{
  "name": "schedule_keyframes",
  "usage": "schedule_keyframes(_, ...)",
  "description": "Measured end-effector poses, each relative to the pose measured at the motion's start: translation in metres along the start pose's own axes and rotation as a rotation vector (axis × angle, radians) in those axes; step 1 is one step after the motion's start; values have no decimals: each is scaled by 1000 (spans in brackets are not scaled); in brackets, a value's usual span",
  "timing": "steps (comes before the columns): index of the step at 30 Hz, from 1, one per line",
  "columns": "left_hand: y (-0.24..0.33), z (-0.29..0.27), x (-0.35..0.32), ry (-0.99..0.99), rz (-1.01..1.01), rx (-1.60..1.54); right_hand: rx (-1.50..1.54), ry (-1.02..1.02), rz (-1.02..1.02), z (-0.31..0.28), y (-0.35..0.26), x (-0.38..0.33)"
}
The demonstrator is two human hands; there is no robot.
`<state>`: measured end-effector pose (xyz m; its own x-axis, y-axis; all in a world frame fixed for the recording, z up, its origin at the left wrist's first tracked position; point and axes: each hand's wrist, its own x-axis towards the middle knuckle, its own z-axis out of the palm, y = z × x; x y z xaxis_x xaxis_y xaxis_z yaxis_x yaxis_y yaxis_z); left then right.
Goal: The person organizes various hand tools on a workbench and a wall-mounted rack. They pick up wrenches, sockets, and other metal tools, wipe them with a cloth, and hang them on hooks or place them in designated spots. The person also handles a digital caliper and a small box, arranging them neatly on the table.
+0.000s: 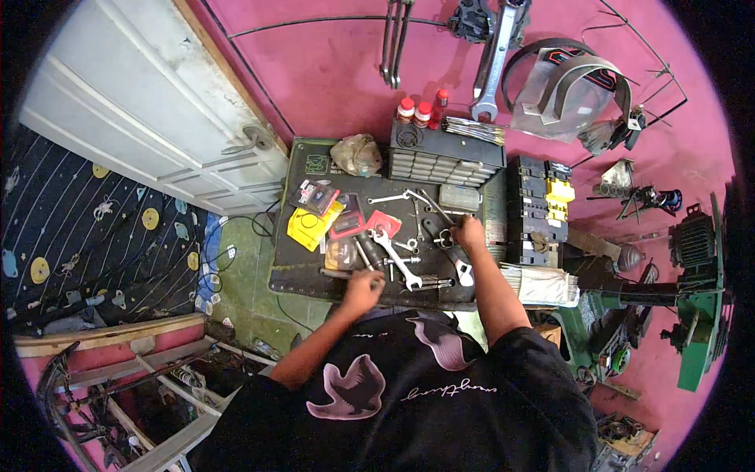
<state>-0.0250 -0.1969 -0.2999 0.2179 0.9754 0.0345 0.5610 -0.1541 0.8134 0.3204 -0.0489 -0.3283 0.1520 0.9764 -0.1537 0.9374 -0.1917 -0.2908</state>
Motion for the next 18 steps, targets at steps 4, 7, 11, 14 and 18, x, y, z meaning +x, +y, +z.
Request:
schedule_keyframes(4, 2, -5, -1, -532, -55, -185, 212, 74, 91, -8, -12, -33)
schedule_keyframes(7, -2, -6, 9, -510, -97, -179, 336, 142, 245, 2, -20, -73)
schedule_keyframes(11, 0, -2, 27, -508, -174, -257, 824, -48, 299, 38, -35, -132)
schedule_keyframes(14, -11, 12, 28, -519, -256, -311, 890, -309, 346, 37, -81, -168)
schedule_keyframes(18, 2, 3, 33, -478, -371, -338, 924, -441, 252, 24, -120, -185)
